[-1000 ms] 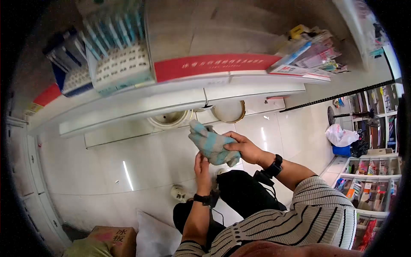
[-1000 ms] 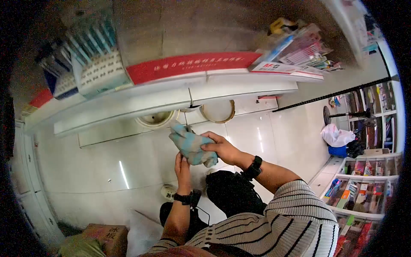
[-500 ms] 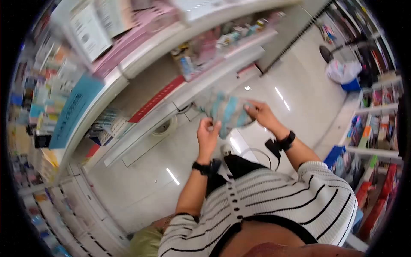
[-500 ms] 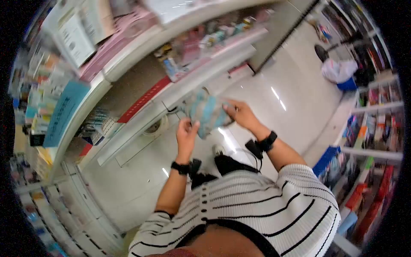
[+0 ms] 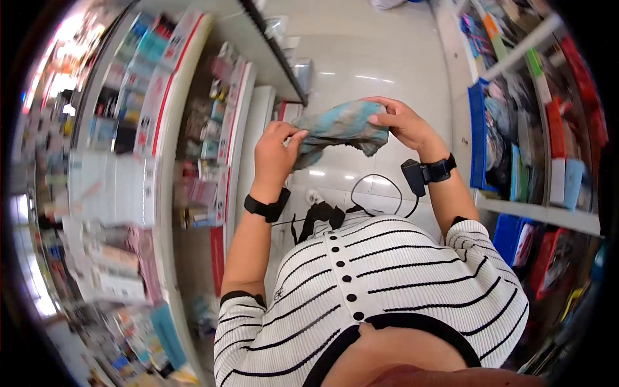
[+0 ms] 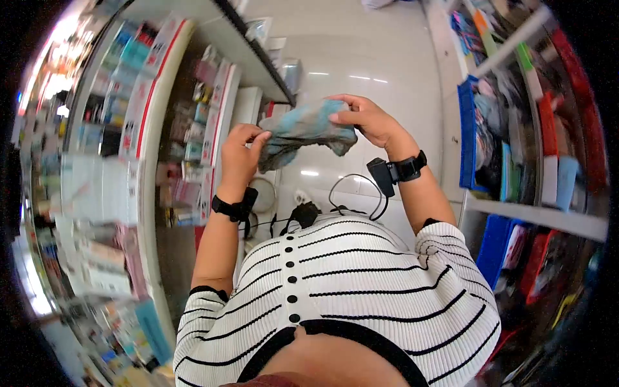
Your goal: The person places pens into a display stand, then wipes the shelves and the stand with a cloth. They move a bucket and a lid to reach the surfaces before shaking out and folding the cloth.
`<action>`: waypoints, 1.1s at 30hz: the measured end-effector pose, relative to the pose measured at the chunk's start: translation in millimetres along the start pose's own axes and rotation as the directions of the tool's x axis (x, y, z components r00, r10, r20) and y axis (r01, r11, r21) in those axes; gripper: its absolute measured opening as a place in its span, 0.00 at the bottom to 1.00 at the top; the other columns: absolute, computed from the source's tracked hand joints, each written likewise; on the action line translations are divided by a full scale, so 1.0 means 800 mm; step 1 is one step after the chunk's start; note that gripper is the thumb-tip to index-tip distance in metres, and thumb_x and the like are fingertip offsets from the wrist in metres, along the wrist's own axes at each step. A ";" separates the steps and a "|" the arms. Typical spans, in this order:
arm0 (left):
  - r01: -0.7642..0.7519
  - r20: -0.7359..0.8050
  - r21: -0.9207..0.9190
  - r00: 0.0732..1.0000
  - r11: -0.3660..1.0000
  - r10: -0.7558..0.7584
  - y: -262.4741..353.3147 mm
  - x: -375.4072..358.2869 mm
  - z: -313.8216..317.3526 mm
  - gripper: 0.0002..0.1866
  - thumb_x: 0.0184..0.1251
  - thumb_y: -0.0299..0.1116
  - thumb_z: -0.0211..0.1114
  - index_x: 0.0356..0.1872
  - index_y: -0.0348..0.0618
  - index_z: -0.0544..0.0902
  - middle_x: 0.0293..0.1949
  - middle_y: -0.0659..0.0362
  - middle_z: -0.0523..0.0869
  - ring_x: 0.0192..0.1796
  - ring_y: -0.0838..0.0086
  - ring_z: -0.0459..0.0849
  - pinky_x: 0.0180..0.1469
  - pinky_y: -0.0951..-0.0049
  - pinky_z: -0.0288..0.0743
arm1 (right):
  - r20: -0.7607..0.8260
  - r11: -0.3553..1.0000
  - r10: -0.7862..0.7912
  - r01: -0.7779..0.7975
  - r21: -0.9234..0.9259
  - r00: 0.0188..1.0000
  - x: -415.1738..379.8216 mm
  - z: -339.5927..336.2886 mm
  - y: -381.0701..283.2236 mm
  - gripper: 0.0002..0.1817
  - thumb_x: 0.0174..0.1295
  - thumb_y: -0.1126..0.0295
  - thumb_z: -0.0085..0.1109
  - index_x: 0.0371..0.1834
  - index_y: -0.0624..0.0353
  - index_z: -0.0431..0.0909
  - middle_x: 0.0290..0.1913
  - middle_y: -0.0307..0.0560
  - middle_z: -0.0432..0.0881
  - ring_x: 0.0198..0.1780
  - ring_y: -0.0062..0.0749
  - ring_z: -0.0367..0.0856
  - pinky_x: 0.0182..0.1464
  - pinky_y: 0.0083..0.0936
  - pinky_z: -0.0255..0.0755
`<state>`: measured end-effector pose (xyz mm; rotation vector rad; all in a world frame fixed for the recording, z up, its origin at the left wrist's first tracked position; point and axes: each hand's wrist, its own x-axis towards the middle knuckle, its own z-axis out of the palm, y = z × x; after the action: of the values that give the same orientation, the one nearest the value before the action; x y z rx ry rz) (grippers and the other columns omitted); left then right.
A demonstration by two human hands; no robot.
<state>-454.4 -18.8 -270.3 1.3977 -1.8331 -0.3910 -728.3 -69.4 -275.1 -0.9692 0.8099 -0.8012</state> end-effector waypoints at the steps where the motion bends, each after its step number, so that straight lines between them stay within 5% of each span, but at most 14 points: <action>1: -0.026 0.024 -0.036 0.999 0.999 0.027 -0.023 -0.003 -0.017 0.05 0.58 0.27 0.67 0.30 0.36 0.81 0.30 0.53 0.81 0.32 0.62 0.80 0.36 0.71 0.73 | 0.023 0.999 0.016 -0.016 0.033 1.000 -0.002 0.020 0.016 0.23 0.55 0.67 0.66 0.54 0.60 0.75 0.44 0.41 0.81 0.48 0.23 0.78 0.52 0.23 0.71; 5: -0.170 0.134 -0.074 0.975 0.983 0.178 -0.021 0.082 0.014 0.03 0.59 0.26 0.66 0.32 0.37 0.82 0.30 0.52 0.80 0.31 0.61 0.79 0.35 0.70 0.73 | -0.153 1.000 0.006 -0.009 -0.023 0.988 -0.004 -0.035 -0.004 0.21 0.54 0.71 0.64 0.52 0.61 0.74 0.42 0.38 0.80 0.43 0.21 0.77 0.50 0.20 0.70; 7: -0.272 0.174 -0.069 0.944 0.960 0.280 -0.016 0.128 0.040 0.05 0.60 0.28 0.66 0.31 0.37 0.81 0.29 0.51 0.79 0.30 0.58 0.78 0.34 0.67 0.72 | -0.343 0.926 -0.183 0.045 -0.375 0.921 0.002 -0.060 -0.012 0.17 0.51 0.74 0.66 0.45 0.58 0.77 0.35 0.34 0.78 0.37 0.17 0.74 0.40 0.17 0.69; 11: -0.355 0.328 0.007 0.884 0.935 0.333 -0.012 0.207 0.081 0.08 0.62 0.32 0.65 0.30 0.38 0.79 0.28 0.49 0.79 0.31 0.52 0.78 0.33 0.62 0.72 | -0.507 0.767 -0.427 0.002 -0.642 0.749 0.010 -0.096 -0.038 0.16 0.43 0.68 0.72 0.34 0.58 0.77 0.26 0.39 0.76 0.30 0.24 0.74 0.33 0.23 0.67; 15: -0.434 0.548 0.091 0.773 0.896 0.319 0.011 0.280 0.131 0.11 0.66 0.36 0.60 0.30 0.39 0.77 0.29 0.47 0.78 0.31 0.48 0.76 0.32 0.56 0.70 | -0.651 0.756 -0.349 -0.208 -0.621 0.674 -0.020 -0.124 -0.082 0.18 0.45 0.61 0.72 0.35 0.58 0.78 0.25 0.44 0.77 0.28 0.33 0.75 0.33 0.28 0.68; 19: -0.480 0.529 -0.109 0.713 0.870 0.460 0.055 0.348 0.185 0.11 0.66 0.36 0.60 0.30 0.39 0.77 0.27 0.46 0.78 0.31 0.48 0.76 0.32 0.57 0.69 | -0.770 0.696 -0.332 -0.411 -0.590 0.544 -0.039 -0.170 -0.097 0.17 0.47 0.62 0.70 0.37 0.58 0.79 0.27 0.46 0.78 0.31 0.39 0.77 0.35 0.31 0.69; 21: -0.496 0.543 -0.182 0.669 0.849 0.507 0.086 0.375 0.218 0.11 0.67 0.37 0.59 0.30 0.39 0.77 0.25 0.45 0.78 0.30 0.47 0.76 0.31 0.58 0.69 | -0.740 0.643 -0.581 -0.368 -0.672 0.338 -0.038 -0.196 -0.095 0.17 0.50 0.62 0.68 0.38 0.59 0.79 0.32 0.48 0.80 0.37 0.43 0.79 0.39 0.33 0.71; 22: -0.500 0.545 -0.179 0.666 0.847 0.508 0.111 0.376 0.235 0.11 0.67 0.37 0.59 0.30 0.39 0.77 0.25 0.45 0.78 0.30 0.47 0.76 0.31 0.58 0.69 | -0.742 0.647 -0.580 -0.364 -0.670 0.335 -0.048 -0.206 -0.100 0.17 0.50 0.62 0.68 0.38 0.59 0.79 0.32 0.48 0.80 0.37 0.43 0.79 0.39 0.33 0.71; 24: -0.407 0.595 -0.269 0.643 0.873 0.483 0.134 0.399 0.273 0.12 0.67 0.37 0.59 0.29 0.39 0.77 0.22 0.45 0.77 0.28 0.49 0.76 0.30 0.61 0.69 | -0.632 0.567 -0.771 -0.372 -0.735 0.073 -0.033 -0.214 -0.105 0.16 0.52 0.62 0.67 0.38 0.60 0.79 0.36 0.48 0.80 0.42 0.43 0.79 0.44 0.33 0.72; 26: -0.407 0.576 -0.317 0.635 0.857 0.515 0.157 0.417 0.319 0.13 0.67 0.37 0.59 0.29 0.37 0.77 0.20 0.47 0.77 0.24 0.54 0.77 0.28 0.63 0.69 | -0.703 0.659 -0.701 -0.269 -0.703 0.119 -0.019 -0.232 -0.105 0.18 0.50 0.58 0.68 0.39 0.59 0.79 0.38 0.49 0.80 0.44 0.44 0.78 0.47 0.34 0.72; 29: -0.301 0.605 -0.388 0.630 0.871 0.487 0.181 0.445 0.387 0.15 0.68 0.38 0.58 0.27 0.35 0.76 0.17 0.52 0.77 0.19 0.65 0.76 0.25 0.68 0.69 | -0.646 0.583 -0.630 -0.286 -0.760 0.432 0.004 -0.252 -0.122 0.21 0.48 0.54 0.70 0.39 0.58 0.80 0.39 0.48 0.81 0.43 0.42 0.79 0.46 0.33 0.72; 31: -0.071 0.729 -0.422 0.567 0.904 0.384 0.215 0.457 0.402 0.18 0.70 0.39 0.57 0.24 0.35 0.75 0.15 0.59 0.76 0.16 0.79 0.74 0.21 0.75 0.67 | -0.598 0.554 -0.661 -0.242 -0.797 0.455 0.021 -0.285 -0.115 0.17 0.51 0.56 0.68 0.37 0.57 0.81 0.36 0.47 0.81 0.40 0.40 0.79 0.42 0.31 0.72; 33: 0.002 0.772 -0.374 0.555 0.927 0.310 0.241 0.484 0.419 0.18 0.70 0.39 0.57 0.23 0.36 0.75 0.15 0.60 0.76 0.16 0.79 0.74 0.20 0.76 0.67 | -0.617 0.598 -0.622 -0.216 -0.772 0.482 0.032 -0.333 -0.124 0.15 0.53 0.57 0.65 0.37 0.56 0.81 0.36 0.47 0.82 0.41 0.44 0.79 0.43 0.35 0.72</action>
<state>-864.6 -375.3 -208.2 0.8073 -2.4348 -1.3943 -966.6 -226.3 -280.6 -1.4937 2.1228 -1.2523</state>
